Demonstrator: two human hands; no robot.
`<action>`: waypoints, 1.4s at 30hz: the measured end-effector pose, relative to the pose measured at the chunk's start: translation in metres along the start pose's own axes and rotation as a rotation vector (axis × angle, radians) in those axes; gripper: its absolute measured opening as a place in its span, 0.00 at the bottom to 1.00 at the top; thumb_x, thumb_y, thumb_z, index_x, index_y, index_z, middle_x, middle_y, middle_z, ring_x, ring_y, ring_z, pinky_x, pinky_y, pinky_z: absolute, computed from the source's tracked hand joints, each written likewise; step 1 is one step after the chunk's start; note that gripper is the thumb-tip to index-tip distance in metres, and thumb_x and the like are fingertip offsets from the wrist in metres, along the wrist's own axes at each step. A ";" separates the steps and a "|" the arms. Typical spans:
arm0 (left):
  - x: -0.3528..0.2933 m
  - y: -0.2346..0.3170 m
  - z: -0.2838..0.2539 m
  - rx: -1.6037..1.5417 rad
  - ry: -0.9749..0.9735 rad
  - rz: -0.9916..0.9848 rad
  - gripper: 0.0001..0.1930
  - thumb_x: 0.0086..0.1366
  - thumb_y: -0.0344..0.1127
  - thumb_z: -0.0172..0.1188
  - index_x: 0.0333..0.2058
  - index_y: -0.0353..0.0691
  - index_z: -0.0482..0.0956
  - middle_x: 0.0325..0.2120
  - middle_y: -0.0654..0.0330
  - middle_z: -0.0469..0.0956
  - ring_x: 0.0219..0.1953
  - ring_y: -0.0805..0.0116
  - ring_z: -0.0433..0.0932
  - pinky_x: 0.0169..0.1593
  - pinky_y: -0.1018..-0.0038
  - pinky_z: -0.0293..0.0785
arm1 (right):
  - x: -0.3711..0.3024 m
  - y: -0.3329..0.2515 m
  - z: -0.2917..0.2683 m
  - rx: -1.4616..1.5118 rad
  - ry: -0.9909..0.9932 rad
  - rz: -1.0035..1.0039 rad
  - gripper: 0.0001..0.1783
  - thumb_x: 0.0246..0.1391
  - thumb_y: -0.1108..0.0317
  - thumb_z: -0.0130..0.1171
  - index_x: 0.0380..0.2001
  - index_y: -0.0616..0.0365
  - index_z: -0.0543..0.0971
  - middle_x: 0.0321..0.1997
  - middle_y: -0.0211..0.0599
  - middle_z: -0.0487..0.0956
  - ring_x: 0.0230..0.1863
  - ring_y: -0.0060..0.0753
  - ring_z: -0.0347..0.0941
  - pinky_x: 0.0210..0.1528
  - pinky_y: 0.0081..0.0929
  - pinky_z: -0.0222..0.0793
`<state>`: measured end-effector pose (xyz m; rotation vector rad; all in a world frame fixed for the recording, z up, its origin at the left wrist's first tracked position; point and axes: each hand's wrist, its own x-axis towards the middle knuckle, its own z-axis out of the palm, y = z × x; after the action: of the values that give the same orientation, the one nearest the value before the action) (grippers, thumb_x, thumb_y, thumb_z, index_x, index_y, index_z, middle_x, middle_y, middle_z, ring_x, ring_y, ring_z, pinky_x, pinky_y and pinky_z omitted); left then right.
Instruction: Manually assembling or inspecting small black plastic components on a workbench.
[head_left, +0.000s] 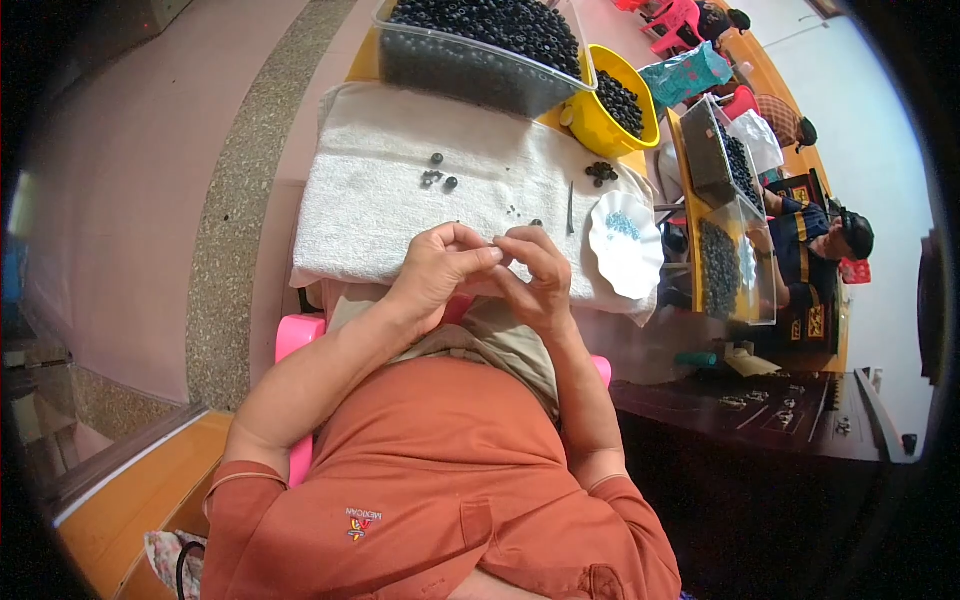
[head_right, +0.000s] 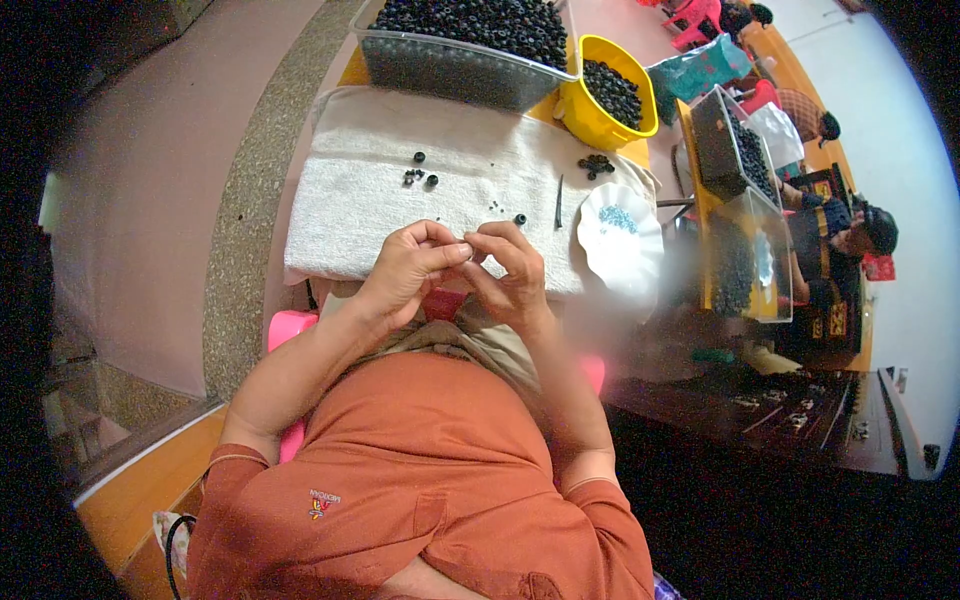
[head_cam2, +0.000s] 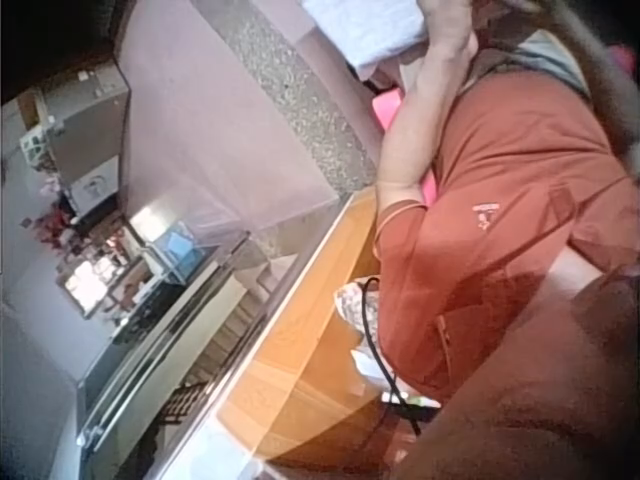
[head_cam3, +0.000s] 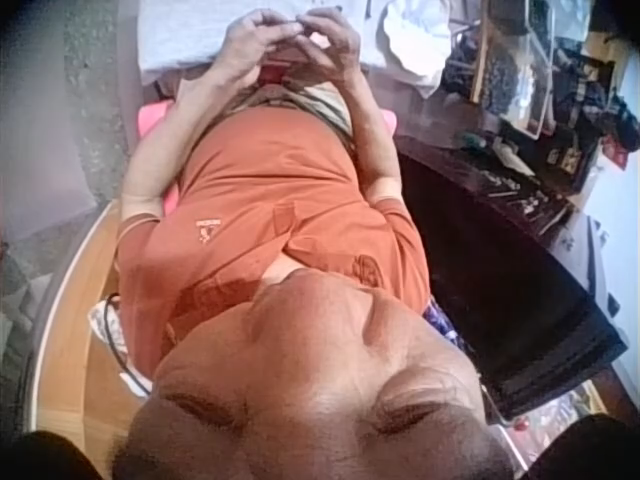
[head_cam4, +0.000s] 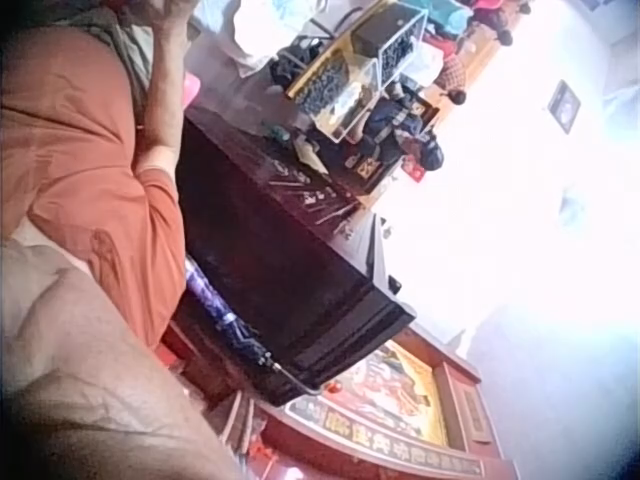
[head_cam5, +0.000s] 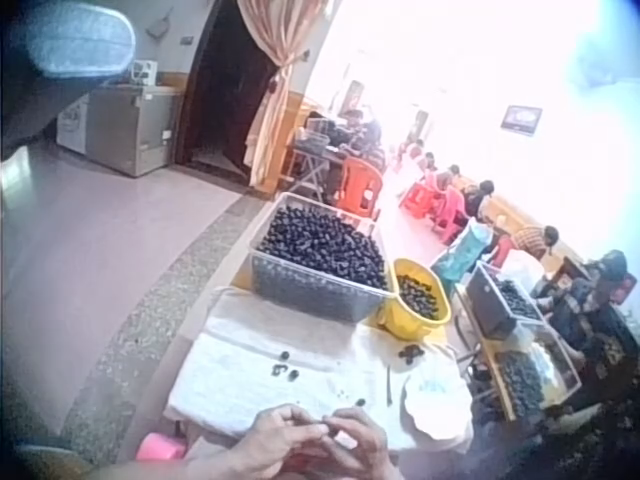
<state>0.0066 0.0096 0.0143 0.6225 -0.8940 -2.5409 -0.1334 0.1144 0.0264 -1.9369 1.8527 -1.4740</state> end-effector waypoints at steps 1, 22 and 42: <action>0.000 0.000 0.000 0.000 0.000 -0.001 0.06 0.61 0.25 0.63 0.34 0.39 0.74 0.31 0.62 0.76 0.34 0.75 0.78 0.40 0.77 0.79 | 0.000 0.000 -0.001 -0.019 -0.007 0.002 0.19 0.42 0.79 0.69 0.41 0.62 0.79 0.37 0.41 0.77 0.33 0.33 0.77 0.35 0.26 0.74; -0.002 0.000 0.002 0.078 -0.011 -0.003 0.09 0.60 0.22 0.62 0.37 0.36 0.73 0.32 0.59 0.78 0.35 0.74 0.79 0.39 0.79 0.79 | 0.001 -0.004 -0.007 -0.069 -0.137 0.007 0.18 0.42 0.80 0.65 0.41 0.61 0.78 0.38 0.44 0.77 0.35 0.45 0.77 0.36 0.33 0.74; -0.002 0.000 0.004 0.036 -0.034 0.009 0.08 0.62 0.25 0.63 0.36 0.38 0.72 0.32 0.60 0.78 0.34 0.75 0.79 0.36 0.82 0.77 | -0.003 0.000 -0.004 -0.106 -0.015 -0.015 0.19 0.40 0.79 0.68 0.40 0.60 0.79 0.37 0.43 0.77 0.33 0.41 0.77 0.32 0.31 0.74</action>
<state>0.0061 0.0128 0.0180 0.5864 -0.9544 -2.5390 -0.1356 0.1193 0.0266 -2.0058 1.9514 -1.3889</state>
